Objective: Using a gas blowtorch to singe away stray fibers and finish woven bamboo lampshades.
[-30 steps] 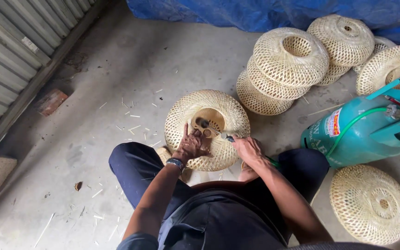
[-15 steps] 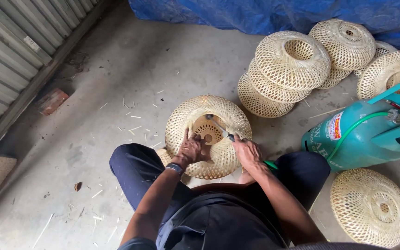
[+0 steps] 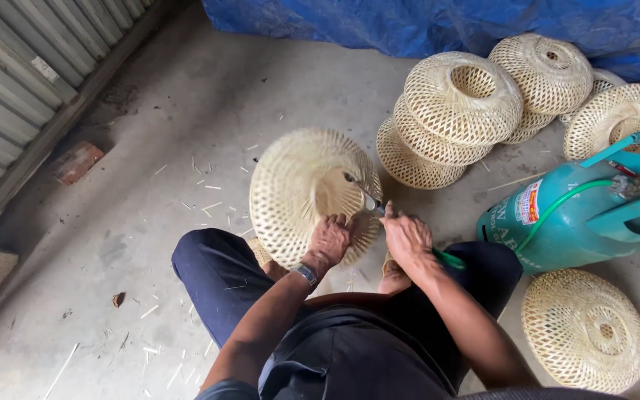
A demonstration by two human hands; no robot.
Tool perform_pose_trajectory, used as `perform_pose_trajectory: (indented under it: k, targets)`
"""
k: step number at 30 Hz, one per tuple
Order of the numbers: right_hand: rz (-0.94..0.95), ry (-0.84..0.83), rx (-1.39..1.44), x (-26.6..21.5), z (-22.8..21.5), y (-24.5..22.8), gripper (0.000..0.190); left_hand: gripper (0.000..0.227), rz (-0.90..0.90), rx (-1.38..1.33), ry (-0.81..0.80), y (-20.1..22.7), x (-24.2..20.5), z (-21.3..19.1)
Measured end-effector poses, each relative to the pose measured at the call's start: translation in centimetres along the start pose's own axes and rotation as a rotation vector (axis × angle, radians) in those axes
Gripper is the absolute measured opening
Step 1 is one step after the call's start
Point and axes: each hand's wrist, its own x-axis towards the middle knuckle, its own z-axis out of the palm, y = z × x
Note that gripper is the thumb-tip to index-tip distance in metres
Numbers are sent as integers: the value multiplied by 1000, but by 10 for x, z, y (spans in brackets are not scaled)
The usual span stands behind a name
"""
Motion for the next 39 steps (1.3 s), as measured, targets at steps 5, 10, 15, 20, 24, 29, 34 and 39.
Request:
perform_pose_trajectory:
  k: [5, 10, 15, 20, 24, 29, 34, 39]
  targets:
    - [18, 31, -52, 15, -65, -2, 46, 40, 20, 283, 80, -4, 17, -43]
    - [26, -128, -1, 23, -112, 2, 28, 41, 247, 582, 176, -22, 17, -74]
    - [-44, -14, 94, 14, -147, -5, 27, 35, 306, 582, 216, -35, 20, -67]
    - [-26, -70, 105, 14, -150, 2, 29, 31, 323, 589, 244, -44, 17, -69]
    - [-104, 71, -3, 24, -142, 8, 23, 31, 336, 678, 144, -41, 17, -80]
    - [-128, -20, 149, 30, -158, 10, 22, 26, 368, 678, 22, -45, 14, -99]
    - [-116, -170, 352, 22, -118, 35, 32, 43, 401, 646, 359, -64, 1, -116]
    - [-11, 50, 428, -19, -146, 6, 27, 51, 436, 393, 308, -90, -5, -97]
